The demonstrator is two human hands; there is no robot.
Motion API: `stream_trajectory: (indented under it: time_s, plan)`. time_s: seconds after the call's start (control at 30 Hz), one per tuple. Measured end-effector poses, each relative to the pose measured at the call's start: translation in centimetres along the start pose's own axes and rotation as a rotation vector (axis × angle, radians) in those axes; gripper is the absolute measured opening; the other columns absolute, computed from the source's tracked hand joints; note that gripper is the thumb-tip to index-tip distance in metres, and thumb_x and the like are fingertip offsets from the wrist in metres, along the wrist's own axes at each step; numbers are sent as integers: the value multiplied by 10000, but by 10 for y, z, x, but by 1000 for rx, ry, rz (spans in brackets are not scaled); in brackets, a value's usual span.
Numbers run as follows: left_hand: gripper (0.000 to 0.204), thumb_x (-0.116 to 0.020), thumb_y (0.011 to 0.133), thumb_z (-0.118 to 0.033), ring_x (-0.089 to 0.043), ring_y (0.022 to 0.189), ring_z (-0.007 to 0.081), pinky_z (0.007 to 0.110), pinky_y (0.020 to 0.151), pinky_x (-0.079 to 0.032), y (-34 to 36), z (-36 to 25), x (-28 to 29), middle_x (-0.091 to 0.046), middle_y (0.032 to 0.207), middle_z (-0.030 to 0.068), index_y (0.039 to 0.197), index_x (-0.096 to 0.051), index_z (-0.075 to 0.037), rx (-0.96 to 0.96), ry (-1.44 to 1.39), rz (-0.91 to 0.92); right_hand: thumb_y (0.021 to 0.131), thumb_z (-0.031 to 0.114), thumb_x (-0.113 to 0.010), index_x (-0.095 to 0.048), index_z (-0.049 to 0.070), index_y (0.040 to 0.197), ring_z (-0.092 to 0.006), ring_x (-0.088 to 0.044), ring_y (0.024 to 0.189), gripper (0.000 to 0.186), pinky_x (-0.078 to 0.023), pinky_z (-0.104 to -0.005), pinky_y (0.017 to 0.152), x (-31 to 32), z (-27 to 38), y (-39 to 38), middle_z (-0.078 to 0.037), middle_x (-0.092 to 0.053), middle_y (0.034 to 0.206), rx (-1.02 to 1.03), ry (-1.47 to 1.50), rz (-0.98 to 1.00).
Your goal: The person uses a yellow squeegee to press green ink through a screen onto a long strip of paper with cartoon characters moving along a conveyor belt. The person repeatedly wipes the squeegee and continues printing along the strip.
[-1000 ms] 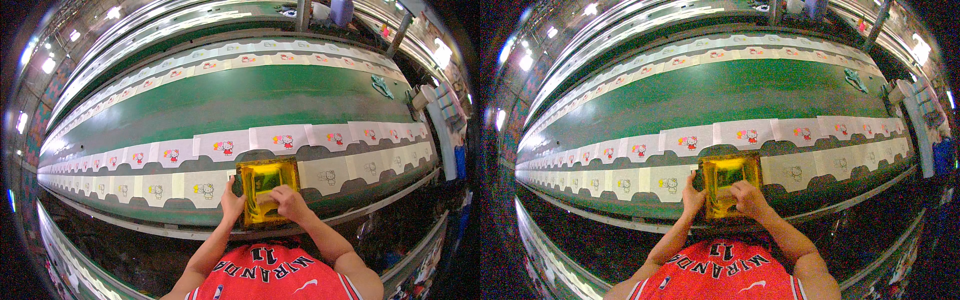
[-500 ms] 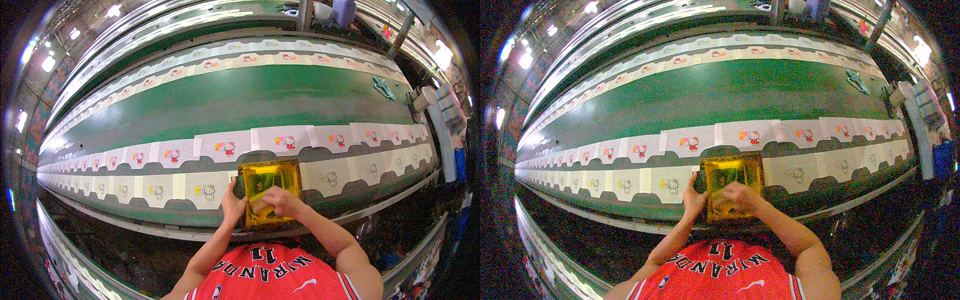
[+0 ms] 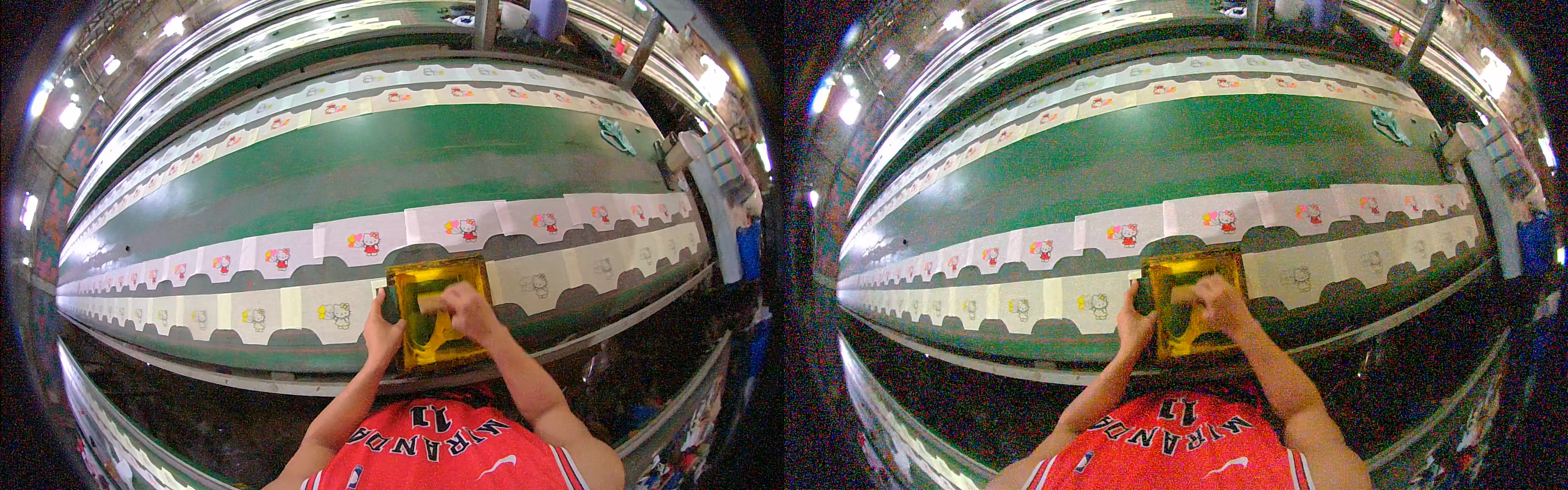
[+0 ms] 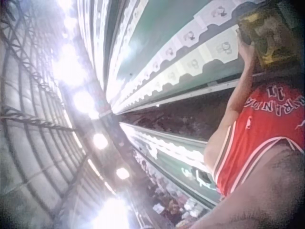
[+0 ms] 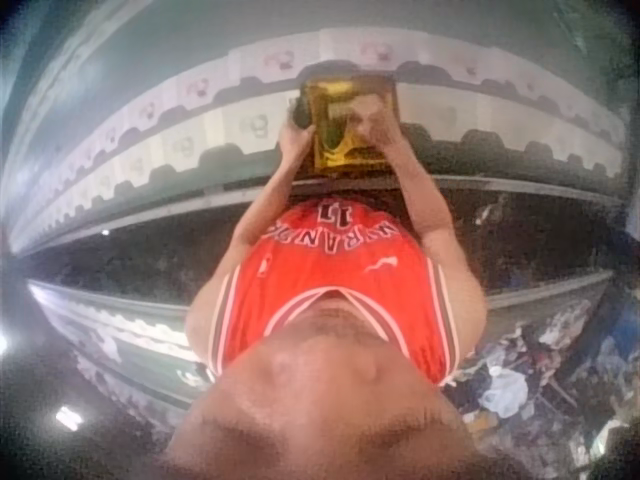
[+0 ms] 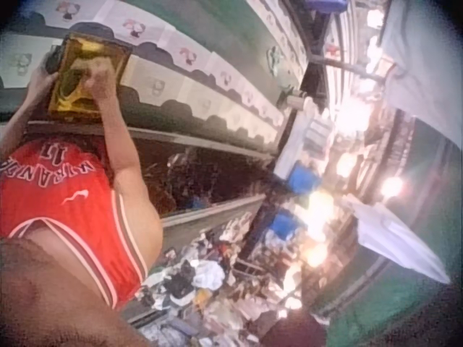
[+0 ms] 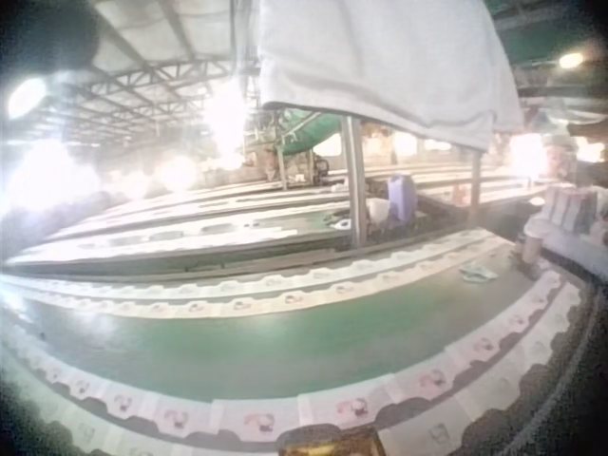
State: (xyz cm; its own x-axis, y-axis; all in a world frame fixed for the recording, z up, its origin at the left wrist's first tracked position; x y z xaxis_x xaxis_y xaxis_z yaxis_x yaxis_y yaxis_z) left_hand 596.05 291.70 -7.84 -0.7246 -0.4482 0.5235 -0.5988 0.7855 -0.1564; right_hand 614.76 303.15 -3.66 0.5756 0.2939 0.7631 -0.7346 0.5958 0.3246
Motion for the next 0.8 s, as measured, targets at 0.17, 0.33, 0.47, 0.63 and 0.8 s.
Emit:
stream_trajectory:
  time_s: [0.17,0.33,0.47,0.63,0.8]
  plan:
    - [822,-756,720,-60,-610,1225,360,403,1024,-480,0,4,-3,-611,1353,210,1483,-450,-72,-31,-33,-32,671,-21,-634,-653,10,1044,-361,-622,1021,375,-524,-444,909,5,49,-67,-155,-654,1048,8,5,115]
    - [834,-752,717,16,-571,1290,294,380,1073,-439,-8,6,-18,-582,1403,202,1487,-434,-27,-130,-239,-84,654,-26,-637,-651,6,1052,-344,-623,1018,399,-529,-412,904,25,38,-66,-147,-656,1042,-7,35,123]
    - [842,-735,717,72,-527,1325,263,365,1095,-412,-16,-20,-56,-544,1438,221,1492,-411,6,-183,-529,-65,653,-31,-633,-648,5,1032,-343,-624,1000,381,-530,-413,891,75,21,-70,-141,-654,1029,-5,-2,117]
    - [811,-729,739,21,-495,1361,291,372,1118,-385,-33,-78,-134,-520,1466,210,1488,-419,0,-147,-319,-61,656,-46,-619,-651,0,1024,-352,-626,996,372,-531,-419,889,135,-39,-103,-150,-660,1033,-43,-32,71]
    - [805,-735,742,4,-526,1338,289,370,1099,-410,-47,-109,-192,-527,1466,198,1488,-438,-31,-135,-229,-71,670,-8,-643,-625,33,997,-370,-627,1041,330,-533,-431,923,166,-91,-139,-153,-672,1059,-72,-33,71]
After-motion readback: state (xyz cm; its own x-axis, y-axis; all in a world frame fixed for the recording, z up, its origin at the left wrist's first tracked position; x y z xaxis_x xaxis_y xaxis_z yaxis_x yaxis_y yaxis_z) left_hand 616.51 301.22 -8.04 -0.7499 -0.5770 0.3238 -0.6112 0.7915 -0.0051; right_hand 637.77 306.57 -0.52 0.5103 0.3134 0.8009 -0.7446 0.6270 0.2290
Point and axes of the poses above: each hand's wrist, its own y-axis towards the middle knuckle, its own x-axis out of the back of the hand, z = x × y, the point moved 5 cm from there along y, towards the middle knuckle
